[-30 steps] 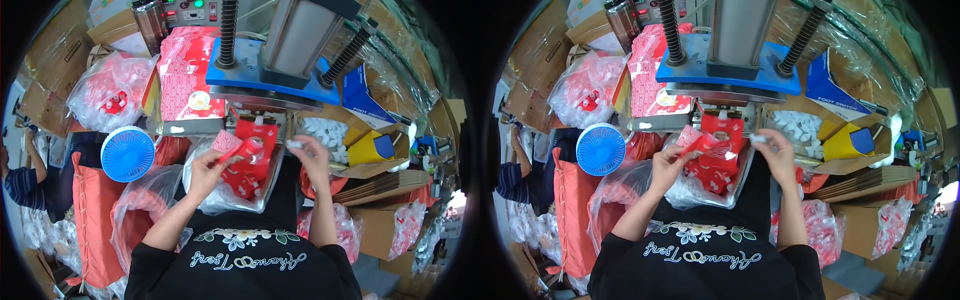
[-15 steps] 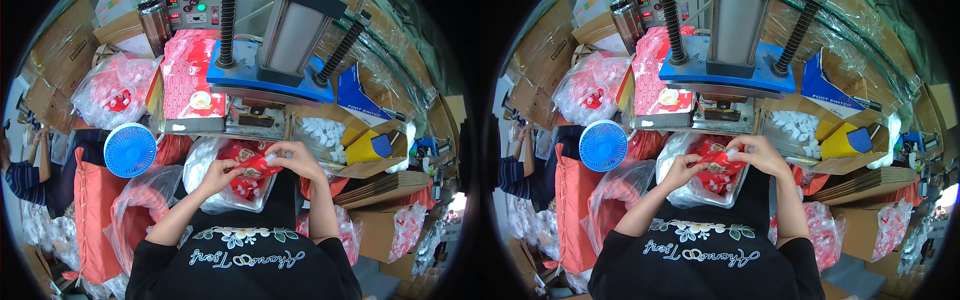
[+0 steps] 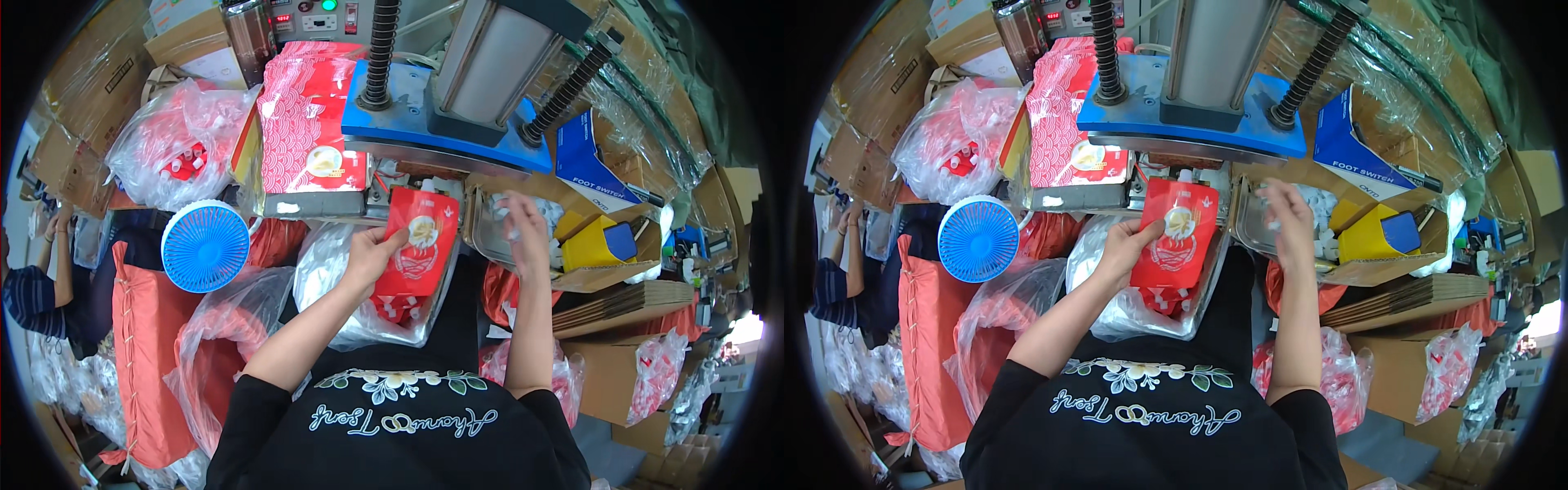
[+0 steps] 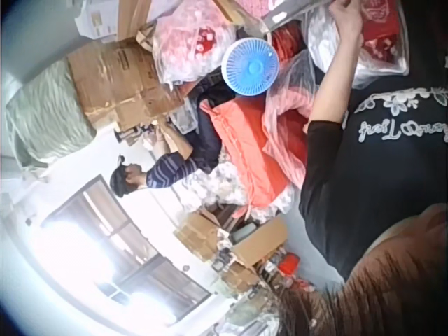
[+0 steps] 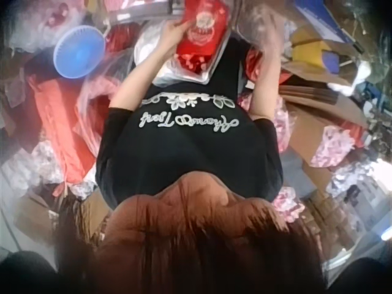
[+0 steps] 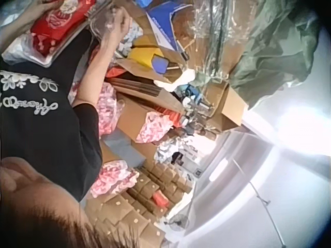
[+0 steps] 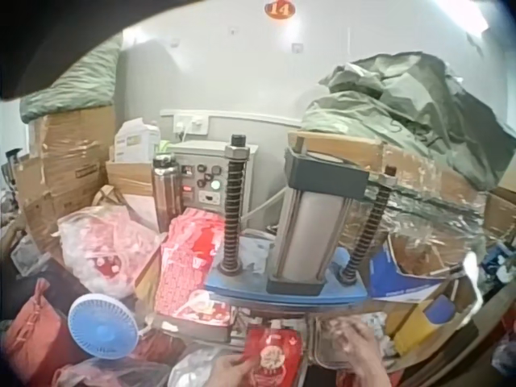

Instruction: Packing small white components into red plastic bags and sealing them using a heat press machine.

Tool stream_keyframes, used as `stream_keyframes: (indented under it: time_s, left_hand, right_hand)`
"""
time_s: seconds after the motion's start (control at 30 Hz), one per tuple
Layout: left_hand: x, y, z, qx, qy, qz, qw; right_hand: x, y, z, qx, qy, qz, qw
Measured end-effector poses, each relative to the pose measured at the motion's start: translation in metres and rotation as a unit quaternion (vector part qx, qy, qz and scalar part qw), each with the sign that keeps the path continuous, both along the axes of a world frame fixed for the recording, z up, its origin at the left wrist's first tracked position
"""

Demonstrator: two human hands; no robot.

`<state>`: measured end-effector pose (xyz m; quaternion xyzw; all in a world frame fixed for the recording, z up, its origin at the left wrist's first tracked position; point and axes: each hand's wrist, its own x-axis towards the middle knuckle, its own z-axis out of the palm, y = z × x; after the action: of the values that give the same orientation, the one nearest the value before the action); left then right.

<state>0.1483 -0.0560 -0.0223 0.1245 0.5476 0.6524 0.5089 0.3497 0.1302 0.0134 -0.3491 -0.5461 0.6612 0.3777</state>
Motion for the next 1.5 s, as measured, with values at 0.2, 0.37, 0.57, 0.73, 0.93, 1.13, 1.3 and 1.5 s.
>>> stream_keyframes:
  time_s: [0.2, 0.37, 0.57, 0.73, 0.93, 1.13, 1.3, 1.5]
  left_hand:
    - [0.007, 0.029, -0.011, 0.025, -0.086, 0.019, 0.996]
    - [-0.055, 0.002, -0.006, -0.005, 0.257, -0.062, 0.965]
    - [-0.092, -0.029, -0.029, -0.043, 0.797, -0.003, 0.602]
    - [-0.129, -0.056, -0.032, 0.005, 0.679, 0.004, 0.734]
    - [-0.071, -0.068, -0.015, 0.187, 0.215, -0.011, 0.959]
    - [-0.003, -0.054, -0.02, 0.039, 0.493, -0.06, 0.867]
    - [0.009, -0.054, -0.03, 0.072, 0.395, -0.139, 0.905]
    - [0.003, -0.03, -0.019, -0.019, 0.273, -0.1, 0.956]
  right_hand:
    - [0.036, 0.014, -0.032, -0.336, 0.396, -0.056, 0.853]
    - [0.011, 0.009, -0.066, -0.227, 0.339, 0.103, 0.907]
    - [0.022, -0.006, -0.045, -0.105, 0.098, -0.01, 0.99]
    - [0.029, -0.014, -0.058, 0.141, -0.056, -0.035, 0.988]
    - [0.01, -0.04, -0.009, 0.267, -0.096, -0.016, 0.959]
    - [0.0, -0.069, 0.035, 0.428, -0.308, 0.16, 0.834]
    - [-0.018, -0.071, 0.023, 0.372, -0.23, 0.267, 0.859]
    - [-0.021, -0.059, 0.01, 0.348, -0.218, 0.123, 0.904]
